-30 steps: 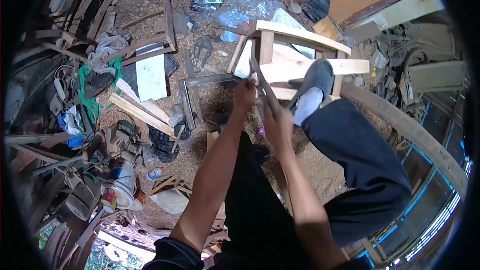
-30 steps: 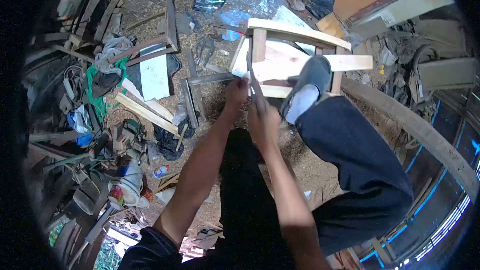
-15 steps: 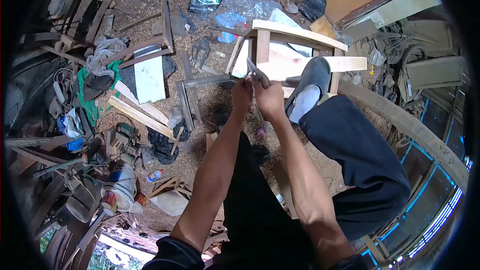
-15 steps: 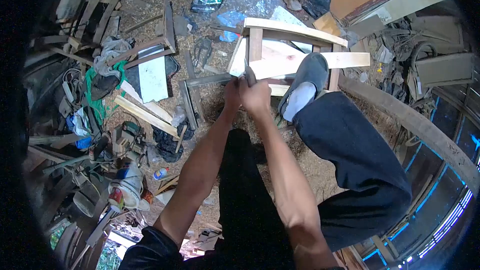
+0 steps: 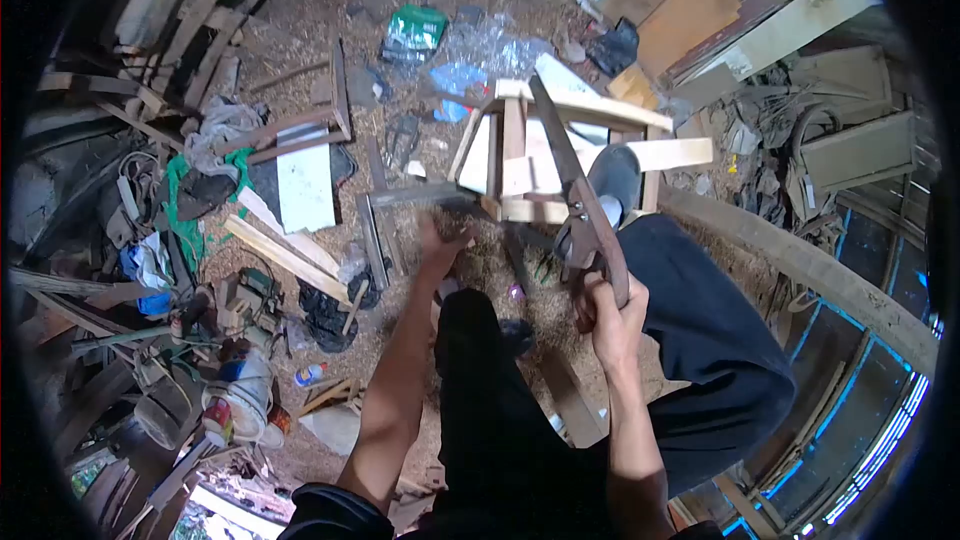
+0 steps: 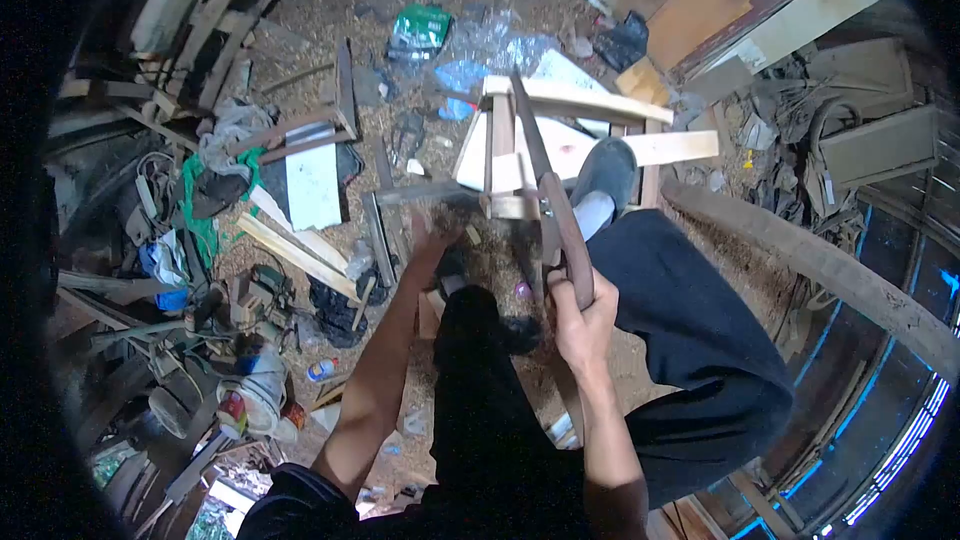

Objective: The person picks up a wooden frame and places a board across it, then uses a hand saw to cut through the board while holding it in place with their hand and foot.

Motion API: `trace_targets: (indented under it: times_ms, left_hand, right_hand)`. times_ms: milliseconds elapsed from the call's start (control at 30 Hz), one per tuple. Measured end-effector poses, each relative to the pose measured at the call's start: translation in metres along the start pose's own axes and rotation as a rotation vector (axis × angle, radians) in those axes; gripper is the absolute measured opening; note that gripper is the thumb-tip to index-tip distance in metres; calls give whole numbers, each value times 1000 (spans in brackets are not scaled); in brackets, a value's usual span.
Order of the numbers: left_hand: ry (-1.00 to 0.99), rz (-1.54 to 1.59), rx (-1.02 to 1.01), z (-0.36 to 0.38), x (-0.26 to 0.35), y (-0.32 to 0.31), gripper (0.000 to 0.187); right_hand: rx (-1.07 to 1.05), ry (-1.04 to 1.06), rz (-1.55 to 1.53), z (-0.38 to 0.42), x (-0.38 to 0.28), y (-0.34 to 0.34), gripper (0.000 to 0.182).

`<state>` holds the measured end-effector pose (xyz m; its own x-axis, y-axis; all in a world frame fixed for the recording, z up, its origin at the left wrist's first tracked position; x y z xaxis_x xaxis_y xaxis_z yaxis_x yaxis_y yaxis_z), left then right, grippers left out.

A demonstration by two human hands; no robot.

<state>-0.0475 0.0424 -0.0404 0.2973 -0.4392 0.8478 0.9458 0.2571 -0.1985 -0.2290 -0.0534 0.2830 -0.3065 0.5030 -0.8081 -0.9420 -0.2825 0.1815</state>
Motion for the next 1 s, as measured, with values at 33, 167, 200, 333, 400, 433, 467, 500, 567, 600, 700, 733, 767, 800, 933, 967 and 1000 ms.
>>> trace_targets:
  times_ms: [33, 167, 200, 333, 400, 433, 467, 500, 567, 600, 700, 733, 767, 800, 933, 967, 1000]
  left_hand:
    - [-109, -235, -6, 6, 20, 7, 80]
    - [132, -126, 123, 61, 64, 42, 90]
    - [211, 37, 106, 72, 69, 54, 91]
    - [303, 290, 35, 120, 126, 83, 92]
    - [355, -45, 56, 156, 166, 89, 92]
    - [340, -51, 51, 165, 156, 100, 92]
    - [333, -189, 15, 158, 136, 123, 91]
    - [329, -324, -14, 157, 127, 139, 91]
    - [271, -438, 64, 174, 141, 149, 81]
    - [242, -547, 142, 191, 144, 155, 72]
    - [184, -549, 238, 205, 116, 184, 46]
    - [171, -610, 239, 215, 112, 184, 38]
    - [158, -671, 241, 222, 110, 183, 29]
    - [175, -656, 251, 229, 98, 184, 26]
    - [187, -531, 282, 260, 76, 181, 15]
    - [208, -440, 280, 266, 62, 180, 14]
    - [185, -443, 332, 288, 80, 162, 10]
  right_hand:
    - [0, 38, -5, 4, -10, 3, 13]
    - [-18, 250, -43, 23, -60, 27, 18]
    - [-14, 295, -7, 30, -76, 31, 20]
    - [-7, 414, 39, 70, -131, 56, 26]
    - [7, 478, 53, 96, -159, 70, 27]
    - [13, 497, 83, 111, -168, 80, 27]
    - [10, 537, 203, 119, -174, 94, 26]
    - [23, 528, 211, 129, -181, 104, 26]
    - [42, 592, 192, 141, -187, 125, 22]
    - [-4, 528, 236, 143, -181, 138, 21]
    - [141, 551, 337, 147, -156, 165, 24]
    - [116, 558, 320, 142, -136, 174, 26]
    - [104, 489, 265, 151, -129, 175, 26]
    - [138, 472, 313, 148, -111, 185, 28]
    - [264, 534, 400, 163, -13, 201, 35]
    - [294, 598, 305, 162, 22, 209, 37]
    - [327, 510, 291, 175, 41, 210, 34]
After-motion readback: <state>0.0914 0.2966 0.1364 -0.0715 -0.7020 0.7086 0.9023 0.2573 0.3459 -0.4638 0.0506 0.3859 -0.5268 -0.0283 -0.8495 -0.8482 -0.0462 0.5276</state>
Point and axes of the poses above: each hand's wrist, its own z-axis away from the middle knuckle, its own y-axis out of the back of the hand, x = y × z, the point moved 5 cm from there along -z, towards the middle knuckle, and after that the axes turned 11 degrees about -x, right-handed, at the moved point
